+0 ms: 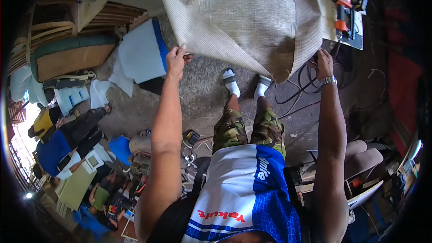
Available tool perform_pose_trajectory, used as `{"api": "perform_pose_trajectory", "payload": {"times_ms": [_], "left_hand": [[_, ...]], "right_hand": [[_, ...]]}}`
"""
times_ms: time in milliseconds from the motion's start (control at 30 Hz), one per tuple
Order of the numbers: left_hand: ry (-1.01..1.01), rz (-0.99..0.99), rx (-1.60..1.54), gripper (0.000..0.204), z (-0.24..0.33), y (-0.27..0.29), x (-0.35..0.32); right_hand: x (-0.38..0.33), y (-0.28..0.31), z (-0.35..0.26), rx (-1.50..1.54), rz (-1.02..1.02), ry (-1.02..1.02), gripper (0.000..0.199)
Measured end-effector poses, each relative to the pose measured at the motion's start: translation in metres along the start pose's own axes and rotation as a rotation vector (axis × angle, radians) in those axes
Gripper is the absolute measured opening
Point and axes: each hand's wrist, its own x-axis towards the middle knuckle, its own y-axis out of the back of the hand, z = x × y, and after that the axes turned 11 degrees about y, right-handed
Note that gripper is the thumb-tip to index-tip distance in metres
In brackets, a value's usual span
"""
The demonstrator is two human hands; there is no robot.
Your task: The person uses a hammer to shape a piece of white foam on a workbench. They then cover the foam with a piece of beige fabric, smoothing and tucking the material around the edges to fit the cushion shape.
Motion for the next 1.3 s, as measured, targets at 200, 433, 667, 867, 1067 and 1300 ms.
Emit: {"api": "perform_pose_trajectory", "payload": {"times_ms": [200, 433, 667, 867, 1067, 1300], "left_hand": [[0.056, -0.031, -0.134, 0.027, -0.01, 0.004, 0.008], [-0.002, -0.008, 0.046, 0.025, -0.005, 0.008, -0.001], [-0.098, 0.065, 0.235, 0.024, 0.009, 0.008, -0.018], [-0.018, 0.164, 0.178, 0.019, -0.021, -0.002, 0.002], [0.041, 0.151, -0.026, 0.021, -0.028, -0.008, 0.008], [0.074, 0.178, -0.093, 0.024, -0.025, -0.009, -0.013]], "right_hand": [[0.003, 0.003, 0.009, 0.059, -0.007, 0.038, 0.026], [-0.006, 0.007, 0.02, -0.023, 0.074, 0.033, 0.017], [-0.014, 0.005, -0.003, -0.107, 0.206, 0.096, 0.023], [0.007, -0.009, 0.028, -0.478, 0.268, 0.2, 0.033], [-0.014, -0.014, 0.028, -0.383, 0.405, 0.158, 0.026], [-0.035, -0.069, 0.04, -0.197, 0.622, 0.117, 0.028]]}}
